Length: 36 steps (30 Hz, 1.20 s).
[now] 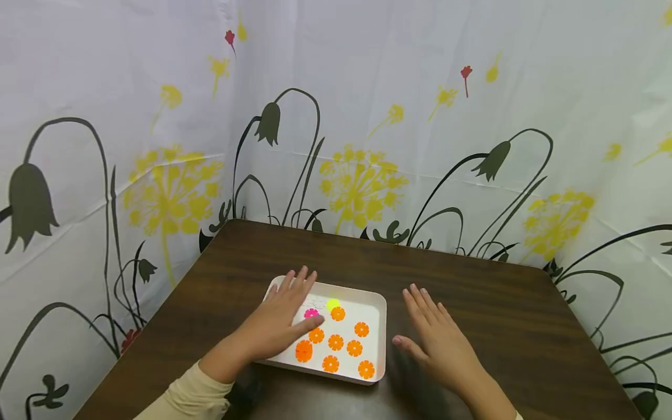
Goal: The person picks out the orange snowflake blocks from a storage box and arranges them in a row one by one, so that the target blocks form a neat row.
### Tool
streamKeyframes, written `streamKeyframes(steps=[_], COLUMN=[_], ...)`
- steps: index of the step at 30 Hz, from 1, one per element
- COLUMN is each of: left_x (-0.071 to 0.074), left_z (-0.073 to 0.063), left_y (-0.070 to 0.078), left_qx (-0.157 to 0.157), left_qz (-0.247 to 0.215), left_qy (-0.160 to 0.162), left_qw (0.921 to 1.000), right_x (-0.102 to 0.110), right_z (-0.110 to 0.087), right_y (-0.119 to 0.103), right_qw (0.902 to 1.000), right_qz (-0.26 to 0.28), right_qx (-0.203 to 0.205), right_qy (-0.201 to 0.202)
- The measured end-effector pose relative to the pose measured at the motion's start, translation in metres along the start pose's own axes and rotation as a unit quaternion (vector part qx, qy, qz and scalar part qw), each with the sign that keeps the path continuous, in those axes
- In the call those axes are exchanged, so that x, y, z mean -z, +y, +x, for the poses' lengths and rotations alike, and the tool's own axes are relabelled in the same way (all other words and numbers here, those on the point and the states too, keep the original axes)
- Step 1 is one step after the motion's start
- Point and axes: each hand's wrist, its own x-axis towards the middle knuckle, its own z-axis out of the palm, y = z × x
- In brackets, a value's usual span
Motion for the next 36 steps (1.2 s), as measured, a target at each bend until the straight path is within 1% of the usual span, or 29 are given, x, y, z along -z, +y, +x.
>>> streamKeyframes(steps=[2,3,4,5,6,8,10,12,14,15,16,17,18,20,22,25,26,28,29,30,31,33,34,35,36], left_x=[0.011,0.017,0.022,0.025,0.028,0.031,0.031,0.030,0.031,0.032,0.033,0.034,0.035,0.038,0.039,0.039,0.038,0.038,0.038,0.039,0.039,0.040,0.041,0.041,0.042], left_z=[0.000,0.000,-0.001,-0.002,-0.004,-0.006,-0.010,-0.014,-0.017,-0.018,-0.019,-0.019,-0.020,-0.020,-0.019,-0.017,-0.016,-0.016,-0.015,-0.015,-0.015,-0.015,-0.015,-0.015,-0.014], left_y=[-0.014,-0.022,-0.031,-0.039,-0.048,-0.064,-0.078,-0.089,-0.096,-0.099,-0.100,-0.100,-0.100,-0.099,-0.096,-0.092,-0.090,-0.089,-0.089,-0.088,-0.088,-0.088,-0.088,-0.088,-0.087], left_qx=[0.043,0.068,0.096,0.127,0.157,0.208,0.243,0.259,0.266,0.266,0.267,0.267,0.268,0.266,0.264,0.264,0.268,0.274,0.277,0.282,0.286,0.290,0.294,0.292,0.294], left_qz=[-0.040,-0.064,-0.093,-0.121,-0.153,-0.220,-0.295,-0.372,-0.433,-0.458,-0.477,-0.490,-0.497,-0.504,-0.507,-0.509,-0.509,-0.502,-0.495,-0.490,-0.483,-0.475,-0.472,-0.469,-0.467], left_qy=[-0.002,-0.007,-0.015,-0.024,-0.032,-0.052,-0.068,-0.079,-0.088,-0.092,-0.093,-0.095,-0.098,-0.112,-0.129,-0.151,-0.151,-0.154,-0.155,-0.155,-0.156,-0.158,-0.157,-0.161,-0.161], left_qw=[0.9983,0.9956,0.9909,0.9843,0.9751,0.9517,0.9218,0.8877,0.8567,0.8433,0.8322,0.8241,0.8196,0.8142,0.8101,0.8054,0.8040,0.8059,0.8084,0.8101,0.8125,0.8157,0.8162,0.8175,0.8182], right_x=[0.004,0.007,0.009,0.011,0.013,0.017,0.021,0.026,0.030,0.033,0.034,0.036,0.037,0.039,0.039,0.037,0.036,0.033,0.030,0.027,0.024,0.016,0.012,0.007,0.003], right_z=[0.000,-0.001,-0.001,-0.002,-0.002,-0.003,-0.001,0.001,0.004,0.006,0.008,0.010,0.013,0.019,0.025,0.037,0.041,0.049,0.053,0.057,0.062,0.069,0.073,0.077,0.080], right_y=[0.002,0.003,0.005,0.006,0.007,0.010,0.014,0.017,0.020,0.021,0.023,0.024,0.026,0.029,0.031,0.034,0.034,0.032,0.031,0.029,0.027,0.022,0.020,0.017,0.014], right_qw=[0.9995,0.9990,0.9982,0.9971,0.9959,0.9931,0.9899,0.9857,0.9795,0.9756,0.9713,0.9650,0.9568,0.9367,0.9089,0.8546,0.8339,0.7971,0.7811,0.7686,0.7571,0.7428,0.7398,0.7408,0.7453], right_qz=[0.025,0.035,0.044,0.056,0.066,0.085,0.107,0.132,0.163,0.180,0.196,0.220,0.247,0.303,0.366,0.458,0.486,0.530,0.548,0.561,0.572,0.585,0.587,0.586,0.580], right_qx=[-0.017,-0.028,-0.038,-0.049,-0.060,-0.080,-0.093,-0.104,-0.114,-0.119,-0.124,-0.129,-0.133,-0.141,-0.146,-0.156,-0.161,-0.171,-0.176,-0.178,-0.181,-0.184,-0.186,-0.187,-0.189], right_qy=[0.004,0.007,0.011,0.013,0.014,0.012,0.002,-0.012,-0.031,-0.041,-0.051,-0.063,-0.076,-0.104,-0.137,-0.189,-0.206,-0.233,-0.243,-0.251,-0.259,-0.269,-0.270,-0.270,-0.268])
